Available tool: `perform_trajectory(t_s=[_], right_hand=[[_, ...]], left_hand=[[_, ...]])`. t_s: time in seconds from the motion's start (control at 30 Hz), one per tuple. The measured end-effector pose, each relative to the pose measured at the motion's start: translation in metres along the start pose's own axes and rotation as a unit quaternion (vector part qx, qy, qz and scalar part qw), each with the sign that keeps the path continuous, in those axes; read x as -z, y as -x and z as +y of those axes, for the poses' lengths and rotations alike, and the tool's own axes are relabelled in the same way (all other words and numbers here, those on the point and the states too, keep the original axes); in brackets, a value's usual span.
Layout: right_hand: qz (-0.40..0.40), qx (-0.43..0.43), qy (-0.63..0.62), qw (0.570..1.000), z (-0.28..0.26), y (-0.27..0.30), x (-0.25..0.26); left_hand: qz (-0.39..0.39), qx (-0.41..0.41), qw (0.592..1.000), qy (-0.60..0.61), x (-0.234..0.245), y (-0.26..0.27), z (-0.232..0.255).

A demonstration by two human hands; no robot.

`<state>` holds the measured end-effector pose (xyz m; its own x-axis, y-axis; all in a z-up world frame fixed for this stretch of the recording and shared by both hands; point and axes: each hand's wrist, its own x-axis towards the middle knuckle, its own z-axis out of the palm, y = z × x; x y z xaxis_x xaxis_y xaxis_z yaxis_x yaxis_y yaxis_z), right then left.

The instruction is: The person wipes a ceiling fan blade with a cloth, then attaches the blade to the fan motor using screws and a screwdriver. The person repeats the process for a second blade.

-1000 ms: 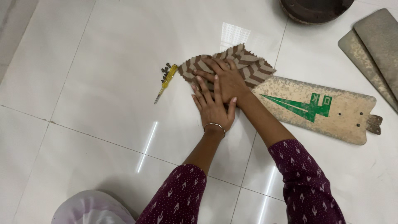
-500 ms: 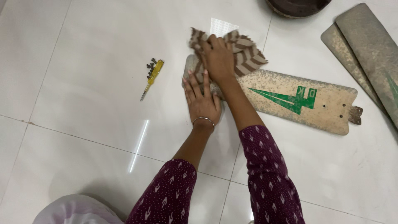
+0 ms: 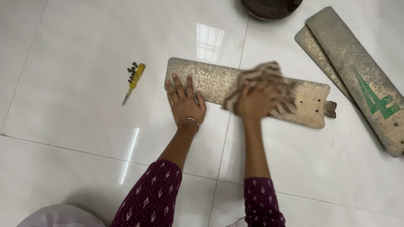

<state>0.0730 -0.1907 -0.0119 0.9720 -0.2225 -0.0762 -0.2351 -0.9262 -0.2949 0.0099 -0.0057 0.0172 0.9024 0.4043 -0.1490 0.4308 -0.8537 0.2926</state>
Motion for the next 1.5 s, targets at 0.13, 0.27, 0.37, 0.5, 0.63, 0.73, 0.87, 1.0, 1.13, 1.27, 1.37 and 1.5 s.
perform_trajectory(t_s=[0.13,0.27,0.37,0.5,0.63,0.73,0.87,1.0,1.13,1.27,1.37,1.5], right_hand=[[-0.071,0.35,-0.076,0.931,-0.062,0.031,-0.026],[-0.062,0.379,-0.001,0.923,-0.017,0.009,0.005],[0.03,0.264,-0.02,0.964,0.051,-0.011,0.04],[0.075,-0.062,-0.011,0.995,0.096,-0.033,0.063],[0.07,-0.082,-0.014,0.994,0.055,-0.028,0.037],[0.001,0.166,0.009,0.986,0.006,0.008,0.007],[-0.066,0.367,0.033,0.927,-0.005,0.024,-0.002],[-0.026,0.291,0.037,0.956,0.048,-0.038,0.026],[0.039,0.089,-0.022,0.995,0.128,-0.059,0.067],[0.125,-0.042,-0.072,0.989,0.174,-0.035,0.066],[0.151,-0.189,-0.021,0.97,0.17,-0.021,0.048],[0.14,-0.149,0.026,0.979,0.114,0.007,0.018]], left_hand=[[0.026,-0.01,1.0,0.009,-0.003,0.005,-0.005],[0.039,-0.016,0.999,-0.002,-0.002,0.004,-0.003],[0.041,-0.014,0.999,0.01,-0.003,0.007,-0.004],[0.036,-0.01,0.999,0.019,-0.001,0.003,-0.002],[0.042,-0.014,0.999,0.011,-0.002,0.003,-0.002],[0.044,-0.015,0.999,0.013,-0.002,0.005,-0.003],[0.034,-0.013,0.999,0.003,-0.002,0.002,-0.003],[0.032,-0.006,0.999,0.008,-0.004,0.004,-0.003],[0.027,-0.009,1.0,-0.001,0.0,0.003,-0.001],[0.025,-0.01,1.0,-0.002,-0.001,0.003,-0.003],[0.023,-0.011,1.0,0.002,-0.004,0.005,-0.003],[0.034,-0.015,0.999,0.001,-0.003,0.002,-0.003]])
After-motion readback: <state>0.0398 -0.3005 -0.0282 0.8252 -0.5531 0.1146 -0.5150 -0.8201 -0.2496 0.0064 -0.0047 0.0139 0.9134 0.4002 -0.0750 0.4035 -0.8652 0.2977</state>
